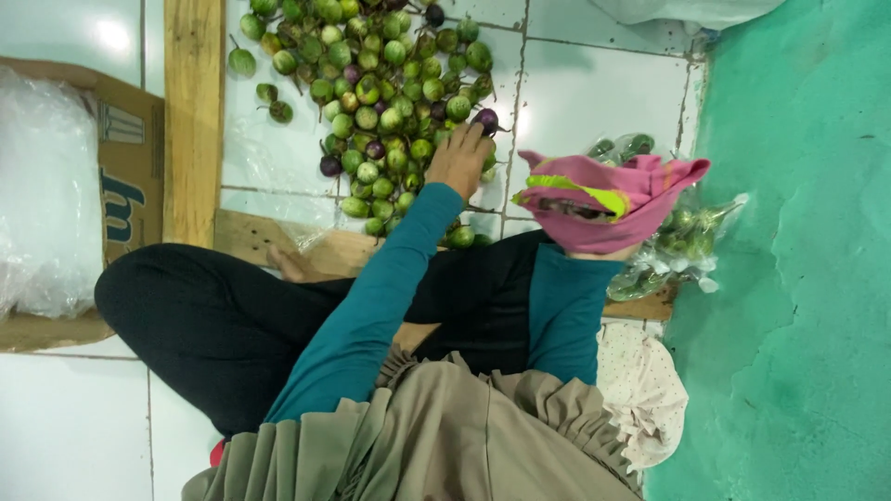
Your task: The person sits on the floor and wipes several green and purple fruits with a cloth before placing them into plastic bags and tying each bag shut.
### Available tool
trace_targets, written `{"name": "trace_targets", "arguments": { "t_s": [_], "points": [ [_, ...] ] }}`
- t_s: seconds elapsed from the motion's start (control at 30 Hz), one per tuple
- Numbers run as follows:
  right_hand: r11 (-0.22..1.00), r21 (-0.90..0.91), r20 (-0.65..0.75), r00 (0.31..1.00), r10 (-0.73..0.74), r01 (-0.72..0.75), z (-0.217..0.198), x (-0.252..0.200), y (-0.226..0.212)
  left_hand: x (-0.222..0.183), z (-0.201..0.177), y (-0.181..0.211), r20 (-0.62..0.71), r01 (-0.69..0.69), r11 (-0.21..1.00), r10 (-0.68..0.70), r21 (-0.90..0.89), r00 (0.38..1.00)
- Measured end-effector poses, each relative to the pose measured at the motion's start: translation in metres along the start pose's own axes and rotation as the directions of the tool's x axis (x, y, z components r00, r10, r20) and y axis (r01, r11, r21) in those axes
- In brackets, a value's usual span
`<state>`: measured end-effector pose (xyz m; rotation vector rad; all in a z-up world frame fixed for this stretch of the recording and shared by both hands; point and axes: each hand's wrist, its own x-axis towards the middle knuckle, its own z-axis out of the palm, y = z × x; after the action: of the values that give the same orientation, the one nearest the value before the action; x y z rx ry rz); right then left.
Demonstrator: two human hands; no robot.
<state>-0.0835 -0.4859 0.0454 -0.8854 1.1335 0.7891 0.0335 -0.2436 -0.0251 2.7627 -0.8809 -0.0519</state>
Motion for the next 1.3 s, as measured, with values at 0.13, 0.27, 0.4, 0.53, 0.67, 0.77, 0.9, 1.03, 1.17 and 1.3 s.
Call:
{"name": "trace_targets", "arguments": {
  "t_s": [0.13, 0.27, 0.4, 0.53, 0.67, 0.77, 0.9, 1.03, 1.17, 1.3],
  "points": [
    [0.988, -0.043, 0.041, 0.988, -0.149, 0.151, 0.032, -0.007, -0.023, 0.022, 0.023, 0.001, -0.08, 0.053, 0.996, -0.047, 0.076, 0.996],
    [0.951, -0.08, 0.085, 0.952, -0.293, 0.3, 0.037, -0.009, -0.016, 0.046, -0.01, -0.005, -0.051, 0.288, 0.919, -0.285, 0.268, 0.957],
    [0.887, -0.111, 0.149, 0.89, -0.432, 0.449, 0.043, -0.006, -0.023, 0.067, 0.002, -0.028, 0.086, 0.382, 0.872, -0.425, 0.305, 0.901],
    [0.806, -0.126, 0.194, 0.811, -0.551, 0.578, 0.036, -0.007, -0.022, 0.077, 0.019, -0.035, 0.169, 0.466, 0.833, -0.527, 0.3, 0.833],
    [0.713, -0.135, 0.234, 0.722, -0.652, 0.688, 0.017, -0.009, -0.01, 0.077, 0.002, -0.03, 0.173, 0.518, 0.817, -0.565, 0.252, 0.807],
    [0.633, -0.139, 0.27, 0.644, -0.716, 0.762, 0.029, -0.007, -0.021, 0.074, 0.002, -0.033, 0.142, 0.547, 0.829, -0.559, 0.116, 0.817],
    [0.51, -0.148, 0.338, 0.528, -0.779, 0.847, 0.044, -0.003, -0.023, 0.055, -0.031, -0.015, -0.041, 0.507, 0.809, -0.541, -0.299, 0.84],
    [0.377, -0.143, 0.408, 0.402, -0.82, 0.915, 0.061, -0.001, -0.01, 0.02, -0.098, 0.012, -0.052, 0.283, 0.548, -0.517, -0.787, 0.855],
    [0.216, -0.129, 0.475, 0.251, -0.844, 0.968, 0.084, -0.004, 0.002, -0.034, -0.137, 0.026, 0.066, 0.28, 0.382, -0.488, -0.881, 0.871],
    [0.051, -0.121, 0.559, 0.111, -0.822, 0.991, 0.103, -0.006, 0.027, -0.095, -0.133, 0.044, 0.012, 0.213, 0.385, -0.463, -0.898, 0.886]
  ]
}}
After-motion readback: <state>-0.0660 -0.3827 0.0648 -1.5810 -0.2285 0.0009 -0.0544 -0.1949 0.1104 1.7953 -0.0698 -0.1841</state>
